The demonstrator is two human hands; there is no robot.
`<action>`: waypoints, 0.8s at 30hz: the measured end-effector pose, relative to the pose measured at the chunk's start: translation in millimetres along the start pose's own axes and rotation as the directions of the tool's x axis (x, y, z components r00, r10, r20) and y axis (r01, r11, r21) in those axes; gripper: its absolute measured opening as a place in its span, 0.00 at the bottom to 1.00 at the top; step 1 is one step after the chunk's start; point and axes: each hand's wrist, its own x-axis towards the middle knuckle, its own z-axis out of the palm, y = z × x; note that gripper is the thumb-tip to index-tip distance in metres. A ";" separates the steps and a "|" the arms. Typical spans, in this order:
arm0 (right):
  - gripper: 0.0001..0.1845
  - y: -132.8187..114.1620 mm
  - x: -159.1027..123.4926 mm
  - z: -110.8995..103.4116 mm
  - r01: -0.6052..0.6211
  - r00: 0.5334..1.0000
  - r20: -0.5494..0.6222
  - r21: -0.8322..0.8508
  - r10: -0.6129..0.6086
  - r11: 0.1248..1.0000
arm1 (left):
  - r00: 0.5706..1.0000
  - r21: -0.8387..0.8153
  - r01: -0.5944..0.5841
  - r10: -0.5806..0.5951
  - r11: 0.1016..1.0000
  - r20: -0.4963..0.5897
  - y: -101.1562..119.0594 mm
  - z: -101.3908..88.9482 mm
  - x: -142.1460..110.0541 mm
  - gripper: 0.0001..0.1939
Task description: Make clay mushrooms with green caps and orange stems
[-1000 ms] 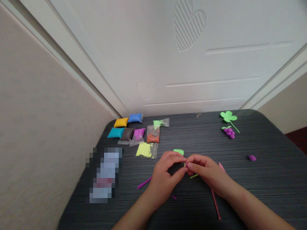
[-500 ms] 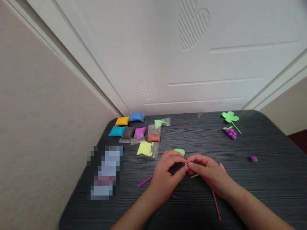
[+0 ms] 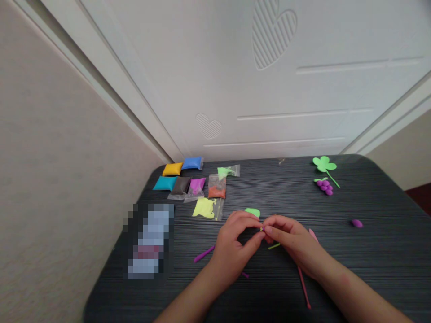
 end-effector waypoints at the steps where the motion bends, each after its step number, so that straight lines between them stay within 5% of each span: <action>1: 0.07 -0.2 -0.1 0.2 0.003 1.000 0.001 -0.008 -0.003 1.000 | 1.000 0.002 0.005 -0.005 1.000 0.002 0.0 -0.2 -0.1 0.07; 24: 0.07 -0.8 0.7 0.2 0.026 0.999 -0.026 -0.032 -0.027 0.999 | 0.987 0.081 -0.116 0.124 0.990 -0.104 -0.1 1.1 0.7 0.06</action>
